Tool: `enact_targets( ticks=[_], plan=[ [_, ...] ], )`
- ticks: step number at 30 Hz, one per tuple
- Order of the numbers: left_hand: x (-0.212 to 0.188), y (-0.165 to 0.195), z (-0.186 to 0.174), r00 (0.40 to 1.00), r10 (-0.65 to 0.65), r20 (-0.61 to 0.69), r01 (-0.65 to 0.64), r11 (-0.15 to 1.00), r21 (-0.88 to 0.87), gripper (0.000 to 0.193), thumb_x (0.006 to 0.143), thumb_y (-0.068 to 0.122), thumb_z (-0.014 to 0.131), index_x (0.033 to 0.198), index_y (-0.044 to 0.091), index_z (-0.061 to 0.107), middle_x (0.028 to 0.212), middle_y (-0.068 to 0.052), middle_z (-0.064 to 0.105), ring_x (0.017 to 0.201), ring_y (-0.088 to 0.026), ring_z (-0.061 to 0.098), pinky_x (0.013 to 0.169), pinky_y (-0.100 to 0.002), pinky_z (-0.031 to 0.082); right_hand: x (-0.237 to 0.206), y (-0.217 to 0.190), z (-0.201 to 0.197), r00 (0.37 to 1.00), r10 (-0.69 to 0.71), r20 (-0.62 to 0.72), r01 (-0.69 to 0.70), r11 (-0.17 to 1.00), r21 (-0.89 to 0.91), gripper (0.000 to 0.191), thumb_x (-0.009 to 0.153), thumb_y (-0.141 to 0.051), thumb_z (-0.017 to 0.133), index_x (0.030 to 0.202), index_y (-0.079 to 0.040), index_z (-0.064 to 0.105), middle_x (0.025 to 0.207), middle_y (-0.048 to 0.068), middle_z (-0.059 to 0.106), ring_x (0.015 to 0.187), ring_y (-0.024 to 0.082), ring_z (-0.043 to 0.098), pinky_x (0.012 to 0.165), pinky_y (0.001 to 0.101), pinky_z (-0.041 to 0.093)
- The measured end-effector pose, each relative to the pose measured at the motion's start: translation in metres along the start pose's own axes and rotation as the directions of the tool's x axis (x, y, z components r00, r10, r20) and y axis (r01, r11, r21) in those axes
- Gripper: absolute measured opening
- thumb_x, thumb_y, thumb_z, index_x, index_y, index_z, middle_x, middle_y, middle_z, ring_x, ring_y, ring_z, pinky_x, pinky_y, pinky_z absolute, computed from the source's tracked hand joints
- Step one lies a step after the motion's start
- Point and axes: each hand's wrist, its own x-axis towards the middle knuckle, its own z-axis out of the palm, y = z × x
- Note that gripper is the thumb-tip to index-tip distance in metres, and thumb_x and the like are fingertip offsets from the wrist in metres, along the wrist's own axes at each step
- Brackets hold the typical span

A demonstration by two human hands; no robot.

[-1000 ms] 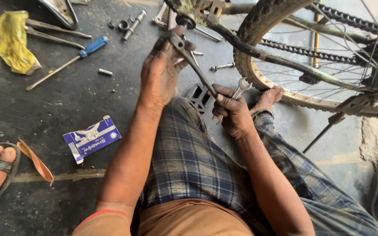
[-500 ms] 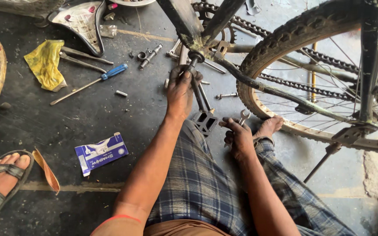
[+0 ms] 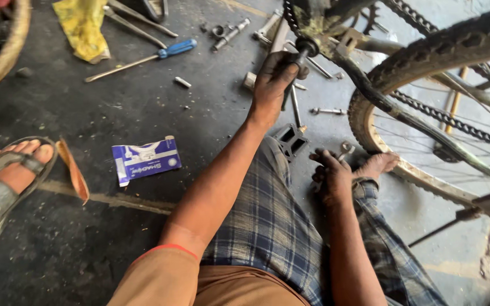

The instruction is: The person sits on the workshop floor beside an upside-down bicycle and works on the crank and bottom-bracket area. They use a spanner to loosen fittings, tap components with a hammer, handle small metal parts, and pick parts from a bowl of assorted hardware.

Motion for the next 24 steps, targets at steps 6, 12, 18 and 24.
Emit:
enact_targets(
  ticks=[6, 12, 18, 24],
  plan=[
    [0.003, -0.006, -0.008, 0.996, -0.081, 0.027, 0.081, 0.996, -0.026, 0.026, 0.101, 0.02, 0.075, 0.116, 0.001, 0.066, 0.101, -0.004, 0.07, 0.093, -0.016, 0.066, 0.091, -0.037, 0.053, -0.001, 0.011, 0.004, 0.998, 0.055, 0.026, -0.05, 0.986, -0.156, 0.028, 0.1, -0.023, 0.06, 0.115, 0.0, 0.065, 0.1, 0.01, 0.072, 0.053, 0.008, 0.042, 0.048, 0.0262, 0.037],
    [-0.013, -0.009, 0.022, 0.939, -0.344, -0.022, 0.292, 0.828, -0.479, 0.03, 0.095, 0.031, 0.075, 0.116, 0.011, 0.067, 0.087, -0.003, 0.069, 0.081, -0.016, 0.068, 0.079, -0.04, 0.058, -0.005, 0.017, 0.011, 0.996, 0.042, 0.081, -0.02, 0.967, -0.253, 0.027, 0.1, -0.024, 0.061, 0.113, 0.0, 0.065, 0.099, 0.01, 0.073, 0.052, 0.007, 0.044, 0.046, 0.0256, 0.037],
    [0.012, -0.024, -0.009, 1.0, -0.029, -0.003, 0.029, 0.993, 0.118, 0.017, 0.104, 0.017, 0.07, 0.109, 0.001, 0.068, 0.096, -0.003, 0.07, 0.087, -0.012, 0.065, 0.082, -0.031, 0.054, -0.003, 0.018, 0.004, 0.998, 0.055, 0.021, -0.048, 0.967, -0.249, 0.027, 0.1, -0.024, 0.064, 0.111, 0.001, 0.067, 0.088, 0.01, 0.068, 0.049, 0.008, 0.041, 0.042, 0.0267, 0.032],
    [0.007, -0.013, -0.028, 0.975, -0.209, 0.069, 0.193, 0.963, 0.189, 0.014, 0.103, 0.007, 0.067, 0.115, 0.001, 0.066, 0.101, -0.004, 0.072, 0.094, -0.013, 0.069, 0.09, -0.03, 0.057, 0.011, 0.023, -0.009, 0.998, 0.047, 0.039, -0.035, 0.964, -0.263, 0.027, 0.097, -0.025, 0.063, 0.107, -0.001, 0.068, 0.077, 0.005, 0.067, 0.044, 0.009, 0.04, 0.038, 0.0274, 0.03]
  ],
)
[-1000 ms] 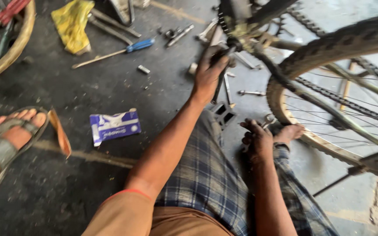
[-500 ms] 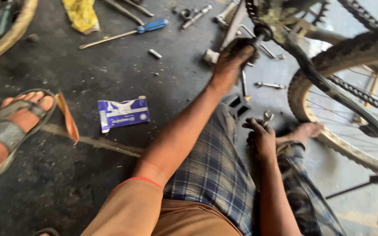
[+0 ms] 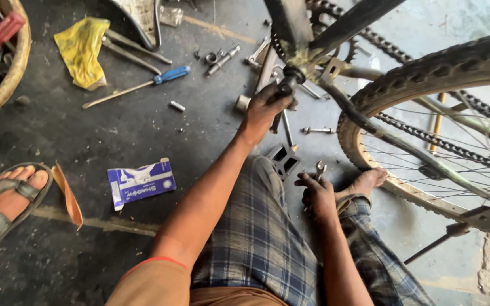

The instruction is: The person sits on the workshop floor beside an upside-down bicycle and works on the crank and bottom-bracket area. They use a spanner to loosen fittings, tap components with a hammer, handle small metal parts, and pick parts from a bowl of assorted hardware.

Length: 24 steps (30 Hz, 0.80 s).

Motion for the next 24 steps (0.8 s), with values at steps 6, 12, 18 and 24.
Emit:
enact_targets(
  ticks=[6, 12, 18, 24],
  plan=[
    [-0.012, 0.009, -0.01, 0.999, 0.02, 0.045, -0.034, 0.942, 0.334, 0.037, 0.097, 0.013, 0.071, 0.131, 0.001, 0.063, 0.121, -0.01, 0.072, 0.116, -0.019, 0.066, 0.103, -0.033, 0.052, 0.026, 0.036, -0.015, 0.993, -0.107, 0.053, 0.118, 0.947, -0.297, 0.033, 0.099, -0.029, 0.067, 0.101, 0.004, 0.07, 0.074, 0.005, 0.061, 0.053, 0.01, 0.042, 0.047, 0.0295, 0.033],
    [-0.032, 0.07, -0.099, 0.842, 0.353, -0.409, 0.362, 0.192, 0.912, 0.038, 0.094, 0.016, 0.071, 0.13, 0.006, 0.065, 0.129, -0.02, 0.067, 0.123, -0.04, 0.061, 0.107, -0.05, 0.048, 0.058, 0.075, -0.025, 0.994, -0.104, 0.044, 0.112, 0.888, -0.446, 0.037, 0.094, -0.032, 0.069, 0.104, 0.004, 0.069, 0.075, 0.008, 0.069, 0.065, 0.02, 0.064, 0.06, 0.0365, 0.052],
    [-0.05, 0.105, -0.145, 0.921, 0.19, -0.341, 0.39, -0.493, 0.778, 0.025, 0.1, 0.021, 0.052, 0.118, 0.015, 0.069, 0.136, -0.012, 0.059, 0.128, -0.036, 0.053, 0.1, -0.053, 0.047, 0.046, 0.067, -0.009, 0.781, -0.625, -0.005, 0.441, 0.556, -0.704, 0.046, 0.088, -0.028, 0.071, 0.121, 0.004, 0.066, 0.105, 0.026, 0.067, 0.095, 0.044, 0.065, 0.083, 0.0483, 0.051],
    [-0.053, 0.117, -0.142, 0.955, 0.21, -0.212, 0.288, -0.465, 0.837, 0.014, 0.099, 0.019, 0.06, 0.105, 0.011, 0.071, 0.113, -0.013, 0.069, 0.106, -0.037, 0.066, 0.087, -0.049, 0.055, -0.006, 0.002, 0.013, 0.79, -0.613, -0.028, 0.4, 0.55, -0.733, 0.038, 0.09, -0.03, 0.071, 0.115, -0.001, 0.07, 0.12, 0.023, 0.065, 0.101, 0.041, 0.065, 0.09, 0.0454, 0.051]
  ],
)
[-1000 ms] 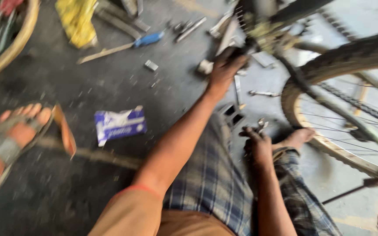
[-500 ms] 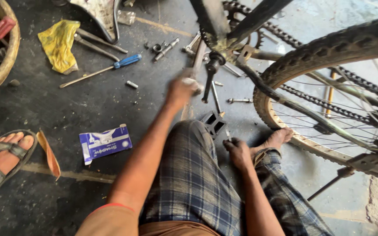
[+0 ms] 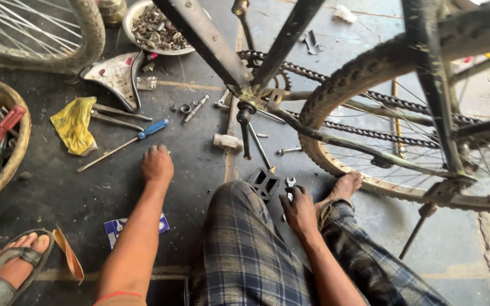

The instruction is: The person sits on the workshop floor beside an upside-down bicycle and works on the crank and bottom-bracket area. They use a spanner to loosen fittings, tap components with a hammer, handle small metal parts, and pick parts from a bowl of assorted hardware.

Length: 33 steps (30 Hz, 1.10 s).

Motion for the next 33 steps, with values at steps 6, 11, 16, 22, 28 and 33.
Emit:
enact_targets(
  ticks=[6, 11, 16, 22, 28, 33],
  plan=[
    [-0.048, 0.085, -0.053, 0.923, 0.102, 0.37, 0.285, 0.462, -0.84, 0.025, 0.084, 0.017, 0.074, 0.102, 0.0, 0.077, 0.089, -0.012, 0.074, 0.083, -0.02, 0.064, 0.076, -0.038, 0.054, -0.006, -0.084, -0.033, 0.99, -0.065, 0.127, -0.025, 0.799, 0.6, 0.034, 0.097, -0.027, 0.066, 0.119, -0.001, 0.067, 0.105, 0.011, 0.071, 0.094, 0.02, 0.067, 0.084, 0.0339, 0.054],
    [-0.11, 0.16, -0.116, 0.819, 0.516, 0.252, 0.127, 0.266, -0.956, 0.034, 0.084, 0.01, 0.074, 0.115, 0.004, 0.064, 0.1, -0.004, 0.073, 0.095, -0.014, 0.068, 0.083, -0.031, 0.056, -0.012, -0.106, -0.052, 0.987, -0.019, 0.159, -0.114, 0.614, 0.781, 0.032, 0.102, -0.031, 0.059, 0.113, -0.001, 0.065, 0.082, 0.004, 0.063, 0.071, 0.01, 0.057, 0.062, 0.0274, 0.048],
    [-0.119, 0.194, -0.138, 0.775, 0.494, 0.393, 0.229, 0.36, -0.904, 0.016, 0.096, 0.014, 0.067, 0.107, 0.004, 0.06, 0.083, -0.009, 0.069, 0.078, -0.018, 0.068, 0.069, -0.034, 0.055, -0.011, -0.092, -0.078, 0.959, 0.083, 0.272, -0.264, 0.62, 0.739, 0.03, 0.104, -0.027, 0.061, 0.098, 0.002, 0.064, 0.072, 0.005, 0.057, 0.06, 0.013, 0.051, 0.052, 0.0294, 0.039],
    [-0.12, 0.21, -0.122, 0.947, 0.316, 0.053, -0.049, 0.307, -0.95, 0.014, 0.099, 0.013, 0.064, 0.108, 0.003, 0.061, 0.089, -0.004, 0.07, 0.079, -0.01, 0.068, 0.068, -0.03, 0.054, -0.008, -0.094, -0.076, 0.996, -0.063, 0.064, -0.033, 0.407, 0.913, 0.019, 0.094, -0.017, 0.065, 0.107, -0.003, 0.062, 0.088, -0.001, 0.065, 0.073, 0.008, 0.059, 0.065, 0.0245, 0.05],
    [-0.119, 0.212, -0.109, 0.894, 0.216, 0.393, 0.316, 0.32, -0.893, 0.014, 0.101, 0.017, 0.06, 0.103, 0.004, 0.064, 0.075, -0.006, 0.064, 0.06, -0.012, 0.06, 0.055, -0.029, 0.049, -0.009, -0.094, -0.081, 0.996, -0.004, 0.086, -0.057, 0.716, 0.696, 0.018, 0.096, -0.019, 0.067, 0.101, -0.001, 0.067, 0.072, 0.003, 0.062, 0.061, 0.009, 0.053, 0.052, 0.0276, 0.045],
    [-0.128, 0.213, -0.104, 0.785, 0.366, 0.499, 0.599, -0.246, -0.762, 0.013, 0.101, 0.019, 0.061, 0.104, 0.007, 0.066, 0.077, 0.0, 0.064, 0.061, -0.007, 0.058, 0.055, -0.023, 0.045, -0.009, -0.099, -0.078, 0.994, 0.108, 0.025, -0.097, 0.733, 0.673, 0.018, 0.099, -0.017, 0.065, 0.1, 0.001, 0.068, 0.07, 0.007, 0.063, 0.061, 0.012, 0.055, 0.054, 0.0291, 0.045]
  ],
)
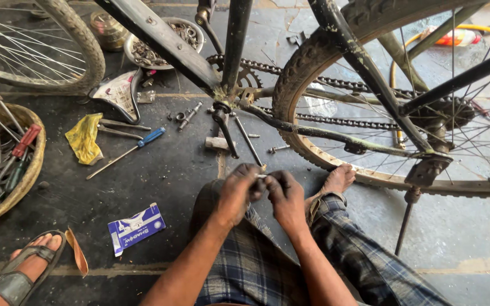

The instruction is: The person sits on the workshop floor beside an upside-down bicycle and works on the crank and bottom-bracket area. They use a spanner to loosen fittings, tap components with a hammer, handle small metal parts, and pick parts from a bowl of assorted hardware.

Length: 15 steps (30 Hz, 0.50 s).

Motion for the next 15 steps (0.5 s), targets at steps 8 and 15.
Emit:
enact_targets(
  ticks=[8, 15],
  plan=[
    [0.003, -0.006, 0.0, 0.994, 0.015, -0.108, -0.025, 0.996, -0.09, 0.013, 0.102, 0.018, 0.064, 0.1, 0.006, 0.064, 0.078, 0.0, 0.066, 0.06, -0.008, 0.055, 0.051, -0.024, 0.041, -0.008, -0.011, 0.007, 0.956, -0.284, 0.068, 0.282, 0.959, 0.038, 0.012, 0.094, -0.006, 0.065, 0.103, 0.002, 0.066, 0.083, 0.006, 0.071, 0.075, 0.012, 0.067, 0.069, 0.0272, 0.055],
    [-0.008, -0.006, -0.008, 0.995, 0.102, -0.019, -0.102, 0.994, -0.047, 0.013, 0.099, 0.008, 0.06, 0.106, 0.003, 0.069, 0.079, -0.003, 0.071, 0.062, -0.008, 0.057, 0.057, -0.025, 0.046, -0.004, -0.014, 0.005, 0.973, -0.229, 0.024, 0.229, 0.973, 0.021, 0.01, 0.093, -0.006, 0.066, 0.101, 0.0, 0.067, 0.085, 0.007, 0.072, 0.076, 0.01, 0.062, 0.067, 0.0266, 0.052]
  ],
)
